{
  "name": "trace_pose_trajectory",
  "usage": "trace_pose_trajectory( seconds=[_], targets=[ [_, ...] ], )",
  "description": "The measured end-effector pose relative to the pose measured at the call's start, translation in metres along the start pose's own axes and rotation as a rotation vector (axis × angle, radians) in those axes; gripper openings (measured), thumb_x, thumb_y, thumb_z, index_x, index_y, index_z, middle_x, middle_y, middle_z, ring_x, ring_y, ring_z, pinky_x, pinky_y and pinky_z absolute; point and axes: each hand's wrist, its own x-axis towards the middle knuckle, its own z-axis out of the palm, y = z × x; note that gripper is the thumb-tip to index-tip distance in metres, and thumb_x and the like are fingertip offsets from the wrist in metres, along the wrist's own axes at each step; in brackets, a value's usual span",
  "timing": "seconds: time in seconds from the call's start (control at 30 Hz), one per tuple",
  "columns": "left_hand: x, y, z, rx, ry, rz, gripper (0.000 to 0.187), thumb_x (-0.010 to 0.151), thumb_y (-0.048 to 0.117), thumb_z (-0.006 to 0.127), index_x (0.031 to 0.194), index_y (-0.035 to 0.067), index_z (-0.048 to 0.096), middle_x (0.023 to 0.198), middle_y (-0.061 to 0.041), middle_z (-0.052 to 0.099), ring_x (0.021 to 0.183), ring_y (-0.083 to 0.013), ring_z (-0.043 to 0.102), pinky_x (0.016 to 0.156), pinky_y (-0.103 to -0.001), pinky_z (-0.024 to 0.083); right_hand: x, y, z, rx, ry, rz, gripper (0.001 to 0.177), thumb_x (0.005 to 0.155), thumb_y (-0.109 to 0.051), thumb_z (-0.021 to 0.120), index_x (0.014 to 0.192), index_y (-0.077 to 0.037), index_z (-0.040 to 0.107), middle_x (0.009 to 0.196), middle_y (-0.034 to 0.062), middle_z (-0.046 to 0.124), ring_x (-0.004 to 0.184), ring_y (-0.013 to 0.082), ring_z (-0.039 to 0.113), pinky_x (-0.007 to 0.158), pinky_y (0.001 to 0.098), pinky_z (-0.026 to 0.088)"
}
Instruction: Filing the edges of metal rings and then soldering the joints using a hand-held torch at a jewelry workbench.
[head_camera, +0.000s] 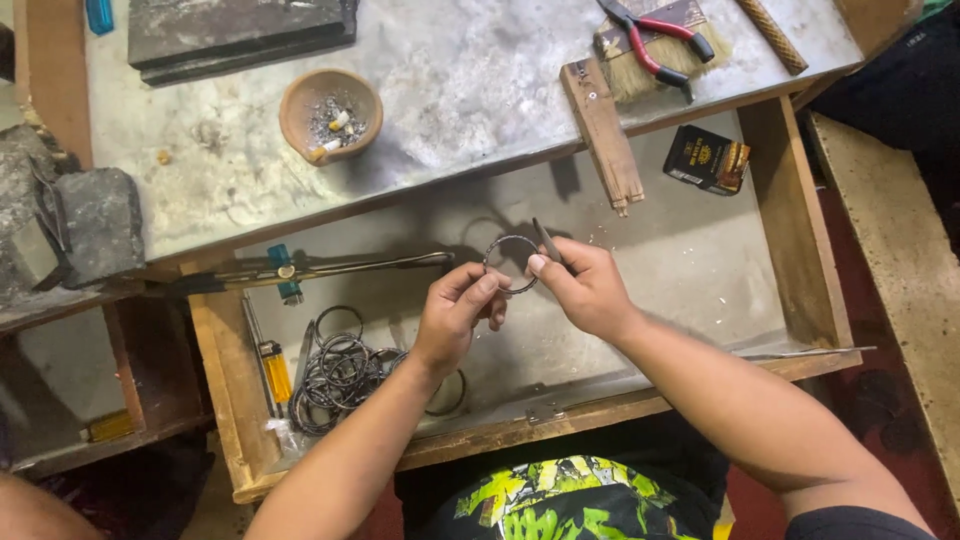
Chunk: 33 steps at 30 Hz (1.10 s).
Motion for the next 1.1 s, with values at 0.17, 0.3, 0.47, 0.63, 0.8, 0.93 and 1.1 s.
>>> trace_pose_trajectory(
  seconds=[0.17, 0.3, 0.47, 0.63, 0.8, 0.93, 1.1],
  targets=[
    [-0.001, 0.011, 0.000, -0.007, -0.027, 0.034, 0.026, 0.101, 0.020, 0.062, 0.103, -0.004, 0.072, 0.083, -0.019, 0.069, 0.059, -0.0172, 0.064, 0.053, -0.029, 0.055, 0.000, 0.001, 0.003, -0.035, 0.003, -0.005, 0.026, 0.099, -0.012, 0.065, 0.074, -0.009, 0.067, 0.052, -0.0013, 0.046, 0.053, 0.0089, 0.038, 0.051, 0.0242, 0.033],
    [-0.001, 0.019, 0.001, 0.040, -0.043, 0.079, 0.026, 0.099, 0.019, 0.066, 0.102, -0.006, 0.073, 0.075, -0.018, 0.068, 0.056, -0.0169, 0.062, 0.052, -0.029, 0.054, -0.001, 0.008, 0.001, -0.085, 0.014, -0.035, 0.029, 0.100, -0.014, 0.066, 0.071, -0.011, 0.065, 0.051, -0.0013, 0.046, 0.052, 0.0095, 0.039, 0.051, 0.0243, 0.034],
    [-0.007, 0.013, 0.003, 0.051, -0.032, 0.085, 0.024, 0.100, 0.016, 0.065, 0.103, -0.006, 0.072, 0.076, -0.019, 0.068, 0.056, -0.0169, 0.062, 0.051, -0.029, 0.054, -0.004, 0.006, 0.003, -0.100, 0.023, -0.037, 0.030, 0.100, -0.014, 0.066, 0.070, -0.010, 0.064, 0.052, -0.0002, 0.048, 0.052, 0.0111, 0.039, 0.051, 0.0265, 0.035],
    [0.000, 0.009, 0.006, 0.060, -0.068, 0.123, 0.024, 0.100, 0.016, 0.065, 0.104, -0.006, 0.072, 0.075, -0.018, 0.068, 0.055, -0.0167, 0.062, 0.051, -0.030, 0.054, -0.001, 0.013, -0.005, -0.130, 0.039, -0.055, 0.030, 0.101, -0.015, 0.065, 0.072, -0.010, 0.064, 0.053, 0.0001, 0.048, 0.053, 0.0115, 0.040, 0.051, 0.0272, 0.036],
    [0.005, 0.010, 0.004, 0.101, -0.035, 0.170, 0.023, 0.099, 0.015, 0.066, 0.101, -0.007, 0.071, 0.068, -0.017, 0.065, 0.053, -0.0185, 0.060, 0.049, -0.031, 0.053, 0.001, 0.020, -0.004, -0.110, 0.020, -0.030, 0.030, 0.102, -0.016, 0.065, 0.073, -0.013, 0.063, 0.056, -0.0023, 0.049, 0.055, 0.0109, 0.039, 0.052, 0.0275, 0.036],
    [0.010, 0.004, -0.002, 0.069, 0.014, 0.168, 0.020, 0.099, 0.013, 0.067, 0.103, -0.006, 0.072, 0.073, -0.017, 0.068, 0.054, -0.0161, 0.061, 0.050, -0.030, 0.053, 0.007, 0.019, -0.003, -0.116, 0.000, -0.021, 0.030, 0.102, -0.016, 0.064, 0.072, -0.012, 0.063, 0.055, -0.0013, 0.049, 0.054, 0.0110, 0.040, 0.051, 0.0270, 0.036],
    [0.006, 0.001, -0.002, 0.099, 0.032, 0.172, 0.019, 0.098, 0.014, 0.069, 0.101, -0.004, 0.072, 0.074, -0.017, 0.068, 0.054, -0.0176, 0.061, 0.050, -0.033, 0.054, 0.000, 0.023, 0.000, -0.109, 0.015, 0.032, 0.027, 0.099, -0.016, 0.066, 0.072, -0.011, 0.066, 0.052, 0.0002, 0.052, 0.052, 0.0109, 0.043, 0.051, 0.0256, 0.036]
  ],
)
